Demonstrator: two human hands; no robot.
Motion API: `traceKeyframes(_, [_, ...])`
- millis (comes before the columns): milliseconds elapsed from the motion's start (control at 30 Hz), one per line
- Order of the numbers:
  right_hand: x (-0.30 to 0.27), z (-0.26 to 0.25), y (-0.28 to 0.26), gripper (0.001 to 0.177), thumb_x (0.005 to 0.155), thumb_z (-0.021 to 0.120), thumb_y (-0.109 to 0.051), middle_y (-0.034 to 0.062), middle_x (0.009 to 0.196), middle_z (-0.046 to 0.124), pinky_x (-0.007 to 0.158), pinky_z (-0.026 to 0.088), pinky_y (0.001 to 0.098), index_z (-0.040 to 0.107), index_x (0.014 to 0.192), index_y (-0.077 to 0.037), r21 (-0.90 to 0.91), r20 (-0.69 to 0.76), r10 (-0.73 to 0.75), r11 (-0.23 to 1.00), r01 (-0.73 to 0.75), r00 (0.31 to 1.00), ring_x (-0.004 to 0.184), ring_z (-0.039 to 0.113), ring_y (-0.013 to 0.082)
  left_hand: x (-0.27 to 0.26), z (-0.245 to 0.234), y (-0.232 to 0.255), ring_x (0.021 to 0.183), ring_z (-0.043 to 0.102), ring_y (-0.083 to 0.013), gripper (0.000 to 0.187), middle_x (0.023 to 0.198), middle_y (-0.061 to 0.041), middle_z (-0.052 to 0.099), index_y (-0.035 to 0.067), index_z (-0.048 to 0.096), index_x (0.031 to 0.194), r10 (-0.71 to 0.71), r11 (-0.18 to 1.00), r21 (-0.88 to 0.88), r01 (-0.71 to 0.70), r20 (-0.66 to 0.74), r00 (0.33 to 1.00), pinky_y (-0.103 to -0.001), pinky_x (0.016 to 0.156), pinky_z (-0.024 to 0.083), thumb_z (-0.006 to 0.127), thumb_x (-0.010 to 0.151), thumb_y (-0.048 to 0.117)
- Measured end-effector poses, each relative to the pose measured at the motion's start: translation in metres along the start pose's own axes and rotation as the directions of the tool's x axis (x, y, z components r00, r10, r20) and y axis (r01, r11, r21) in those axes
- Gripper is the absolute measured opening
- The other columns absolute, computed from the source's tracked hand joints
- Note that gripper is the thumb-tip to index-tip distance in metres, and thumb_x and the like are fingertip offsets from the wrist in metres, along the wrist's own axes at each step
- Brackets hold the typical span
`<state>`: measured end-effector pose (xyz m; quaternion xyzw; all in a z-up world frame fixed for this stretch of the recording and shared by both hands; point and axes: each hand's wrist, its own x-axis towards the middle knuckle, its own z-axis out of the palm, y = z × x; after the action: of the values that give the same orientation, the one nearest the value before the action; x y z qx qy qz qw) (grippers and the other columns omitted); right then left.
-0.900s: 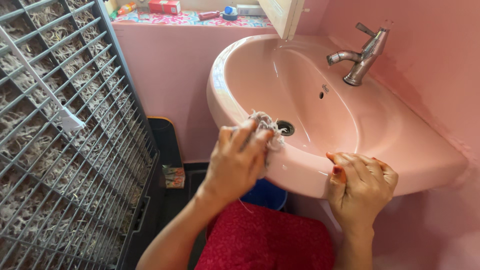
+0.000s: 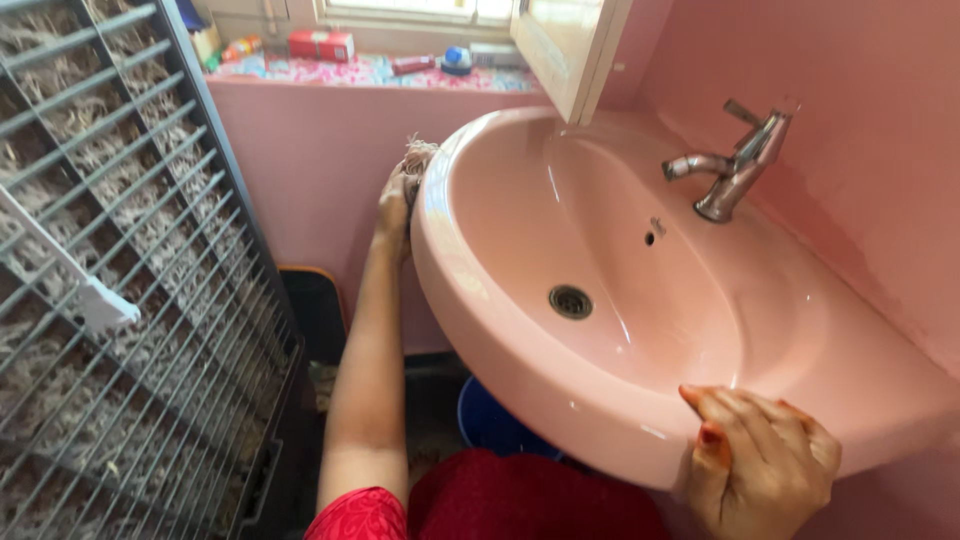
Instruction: The person wipes a pink bathroom sink with a cloth, repeatedly rinsing the cloth under running water and scrubbing the basin, faucet, and surrounding wall areas. The sink is cleaned thoroughly from multiple angles.
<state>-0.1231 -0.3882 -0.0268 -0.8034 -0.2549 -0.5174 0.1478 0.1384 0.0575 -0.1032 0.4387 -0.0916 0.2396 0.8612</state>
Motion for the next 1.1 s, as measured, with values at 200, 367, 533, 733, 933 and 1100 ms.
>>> traceKeyframes(200, [-0.009, 0.001, -0.003, 0.036, 0.121, 0.047, -0.032, -0.004, 0.105, 0.074, 0.098, 0.04, 0.03, 0.075, 0.106, -0.015, 0.038, -0.013, 0.037, 0.999, -0.037, 0.999, 0.104, 0.069, 0.0124, -0.077, 0.027, -0.041, 0.093, 0.065, -0.015, 0.041, 0.108, -0.004, 0.065, 0.009, 0.055, 0.133, -0.203, 0.957, -0.241, 0.161, -0.163, 0.966, -0.031, 0.081, 0.054, 0.042, 0.106, 0.037])
traceKeyframes(367, [-0.012, 0.003, -0.002, 0.035, 0.121, 0.047, -0.029, -0.0048, 0.107, 0.075, 0.101, 0.039, 0.0307, 0.075, 0.105, -0.016, 0.053, -0.01, 0.039, 0.998, -0.038, 0.999, 0.105, 0.068, 0.0118, -0.163, 0.055, -0.084, 0.081, 0.063, -0.0125, 0.042, 0.097, 0.001, 0.062, 0.011, 0.052, 0.13, -0.327, 0.885, -0.424, 0.195, -0.265, 0.907, -0.03, 0.072, 0.053, 0.043, 0.108, 0.046])
traceKeyframes(533, [-0.01, 0.003, -0.002, 0.032, 0.118, 0.049, -0.027, -0.0044, 0.106, 0.075, 0.102, 0.038, 0.0325, 0.075, 0.102, -0.017, 0.042, -0.014, 0.03, 0.999, -0.029, 0.999, 0.104, 0.067, 0.0126, -0.237, 0.078, -0.115, 0.061, 0.055, -0.0071, 0.042, 0.077, 0.007, 0.053, 0.013, 0.05, 0.122, -0.179, 0.894, -0.449, 0.004, -0.348, 0.92, -0.026, 0.056, 0.048, 0.047, 0.115, 0.054])
traceKeyframes(733, [-0.004, -0.002, -0.008, 0.025, 0.11, 0.052, -0.025, -0.0028, 0.109, 0.075, 0.102, 0.039, 0.0376, 0.075, 0.107, -0.016, 0.071, -0.009, 0.031, 0.997, -0.03, 0.999, 0.106, 0.067, 0.0157, -0.313, 0.143, -0.114, 0.049, 0.051, -0.0047, 0.032, 0.076, 0.006, 0.053, 0.02, 0.046, 0.143, 0.066, 0.879, -0.42, -0.224, -0.358, 0.932, -0.022, 0.04, 0.042, 0.042, 0.115, 0.036])
traceKeyframes(933, [0.001, -0.007, -0.011, 0.025, 0.107, 0.053, -0.024, 0.0027, 0.111, 0.074, 0.107, 0.038, 0.0427, 0.074, 0.11, -0.011, 0.123, -0.025, 0.021, 0.992, -0.018, 0.999, 0.111, 0.067, 0.0211, -0.386, 0.21, -0.118, 0.138, 0.043, -0.0303, 0.043, 0.153, -0.023, 0.039, 0.003, 0.029, 0.146, 0.259, 0.966, 0.121, -0.23, -0.488, 0.834, -0.041, 0.117, 0.033, 0.04, 0.108, 0.02])
traceKeyframes(1100, [-0.014, -0.016, -0.007, 0.016, 0.101, 0.062, -0.011, 0.0102, 0.118, 0.072, 0.116, 0.036, 0.0469, 0.071, 0.112, -0.004, 0.29, -0.028, 0.057, 0.956, -0.047, 0.998, 0.118, 0.066, 0.0276, -0.392, 0.24, -0.101, 0.13, 0.042, -0.0372, 0.054, 0.148, -0.027, 0.035, 0.002, 0.024, 0.15, 0.768, 0.383, 0.758, -0.527, 0.056, 0.638, -0.047, 0.11, 0.037, 0.052, 0.106, 0.011])
